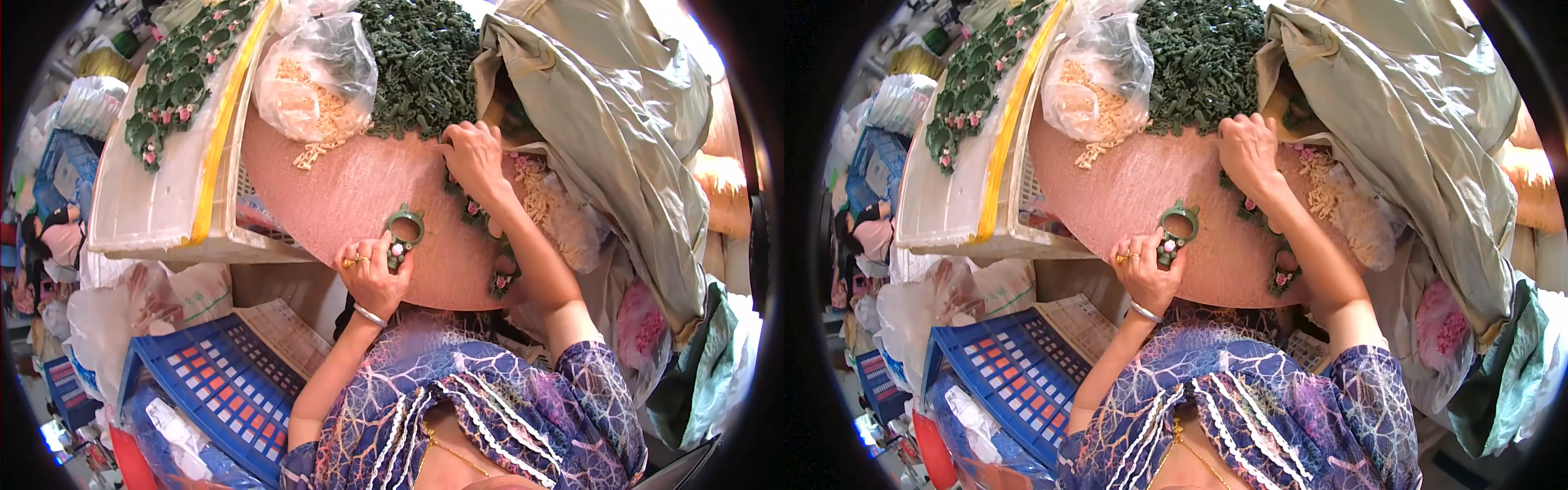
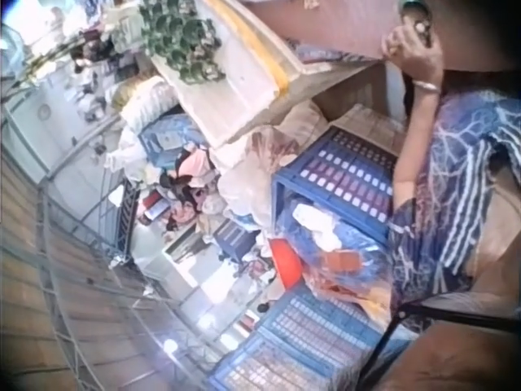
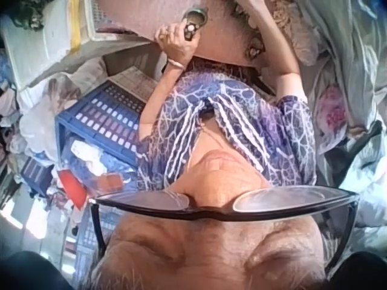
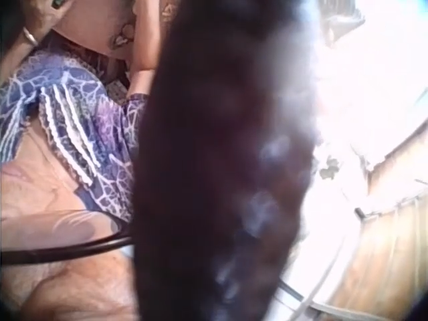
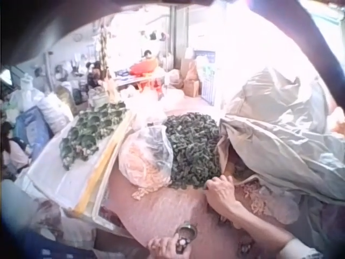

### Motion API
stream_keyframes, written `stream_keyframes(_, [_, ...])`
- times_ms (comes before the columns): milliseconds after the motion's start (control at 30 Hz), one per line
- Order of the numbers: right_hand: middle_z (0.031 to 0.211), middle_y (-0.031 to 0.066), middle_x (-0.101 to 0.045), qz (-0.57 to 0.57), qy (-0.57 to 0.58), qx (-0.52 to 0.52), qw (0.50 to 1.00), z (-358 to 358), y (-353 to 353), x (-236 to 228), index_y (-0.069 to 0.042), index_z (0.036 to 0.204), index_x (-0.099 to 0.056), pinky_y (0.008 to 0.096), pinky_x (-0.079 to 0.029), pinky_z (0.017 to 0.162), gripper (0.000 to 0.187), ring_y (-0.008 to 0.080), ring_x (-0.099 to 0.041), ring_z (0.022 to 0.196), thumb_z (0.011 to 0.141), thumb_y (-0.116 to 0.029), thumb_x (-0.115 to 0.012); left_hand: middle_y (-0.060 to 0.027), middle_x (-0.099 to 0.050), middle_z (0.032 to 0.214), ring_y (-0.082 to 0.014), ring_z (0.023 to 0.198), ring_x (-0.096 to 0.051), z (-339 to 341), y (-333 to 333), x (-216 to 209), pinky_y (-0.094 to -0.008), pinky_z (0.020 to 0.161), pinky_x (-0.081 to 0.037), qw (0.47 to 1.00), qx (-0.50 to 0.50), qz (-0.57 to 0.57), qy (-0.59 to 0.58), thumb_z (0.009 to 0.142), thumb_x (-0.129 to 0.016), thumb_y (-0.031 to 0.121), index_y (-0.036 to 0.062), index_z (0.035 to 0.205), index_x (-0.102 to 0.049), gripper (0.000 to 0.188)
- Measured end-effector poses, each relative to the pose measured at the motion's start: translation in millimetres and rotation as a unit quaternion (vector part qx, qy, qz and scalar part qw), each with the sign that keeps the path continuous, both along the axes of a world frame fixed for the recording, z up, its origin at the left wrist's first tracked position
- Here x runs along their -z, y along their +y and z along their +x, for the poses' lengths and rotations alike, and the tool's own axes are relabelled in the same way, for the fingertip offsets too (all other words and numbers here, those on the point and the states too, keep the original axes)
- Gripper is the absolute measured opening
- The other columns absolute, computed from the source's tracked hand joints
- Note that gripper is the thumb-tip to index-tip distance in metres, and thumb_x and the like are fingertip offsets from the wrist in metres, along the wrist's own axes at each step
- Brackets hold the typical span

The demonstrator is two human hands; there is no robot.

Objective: Assembling floral decorations onto green plastic circular frames at a workbench.

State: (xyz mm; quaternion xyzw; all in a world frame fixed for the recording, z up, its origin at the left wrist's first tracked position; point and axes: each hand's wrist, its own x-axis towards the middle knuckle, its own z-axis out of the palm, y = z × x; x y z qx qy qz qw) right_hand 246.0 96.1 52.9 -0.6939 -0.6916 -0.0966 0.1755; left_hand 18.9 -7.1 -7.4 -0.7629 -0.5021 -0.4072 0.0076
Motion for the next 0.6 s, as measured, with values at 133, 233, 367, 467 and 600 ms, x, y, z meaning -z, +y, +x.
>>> stream_keyframes(133, [0.089, 0.0125, -0.068, -0.042, -0.071, 0.042, 0.996, -0.3, 19.1, 8.9, -0.006, 0.079, -0.071, 0.0454, -0.043, 0.085, 0.012, 0.0317, -0.063, 0.094, 0.08, -0.012, -0.06, -0.0047, -0.059, 0.088, -0.0251, 0.09, -0.058, 0.4, -3.8, -3.0, -0.0456, 0.098, -0.041, 1.0, -0.007, 0.005, -0.005, 0.07, -0.082, 0.029, 0.0097, 0.101, -0.068, 0.039])
stream_keyframes(233, [0.097, 0.0134, -0.067, -0.079, -0.032, 0.012, 0.996, 10.2, 10.8, -0.2, -0.005, 0.088, -0.07, 0.047, -0.043, 0.087, 0.013, 0.0326, -0.061, 0.1, 0.084, -0.012, -0.061, -0.0048, -0.064, 0.093, -0.0282, 0.097, -0.059, 1.1, -4.8, 0.9, -0.0458, 0.098, -0.039, 0.999, 0.01, -0.024, -0.025, 0.068, -0.084, 0.027, 0.0107, 0.103, -0.069, 0.041])
stream_keyframes(367, [0.094, 0.0137, -0.061, -0.07, 0.148, -0.097, 0.982, 2.8, -35.0, -41.6, 0.0, 0.085, -0.065, 0.0435, -0.047, 0.081, 0.013, 0.0347, -0.06, 0.092, 0.085, -0.012, -0.069, -0.0056, -0.065, 0.093, -0.0301, 0.096, -0.059, -0.1, -3.5, 2.5, -0.0468, 0.097, -0.039, 1.0, -0.019, -0.004, -0.012, 0.07, -0.083, 0.03, 0.0105, 0.102, -0.07, 0.039])
stream_keyframes(467, [0.089, 0.0124, -0.059, -0.091, 0.043, -0.139, 0.985, -12.3, -89.3, -40.5, -0.001, 0.083, -0.064, 0.0424, -0.047, 0.083, 0.014, 0.0325, -0.06, 0.091, 0.082, -0.013, -0.071, -0.0059, -0.064, 0.091, -0.0301, 0.095, -0.059, -0.9, -1.3, -1.3, -0.0464, 0.096, -0.04, 1.0, -0.02, -0.001, -0.009, 0.069, -0.085, 0.032, 0.0107, 0.102, -0.07, 0.042])
stream_keyframes(600, [0.09, 0.0103, -0.059, -0.083, -0.028, -0.189, 0.978, -26.6, -127.3, -8.5, -0.006, 0.084, -0.065, 0.0391, -0.044, 0.085, 0.015, 0.0263, -0.058, 0.095, 0.081, -0.019, -0.071, -0.0054, -0.063, 0.09, -0.0286, 0.094, -0.059, 3.2, 2.1, -5.1, -0.0447, 0.094, -0.041, 1.0, -0.006, -0.004, -0.018, 0.069, -0.085, 0.032, 0.0102, 0.1, -0.069, 0.04])
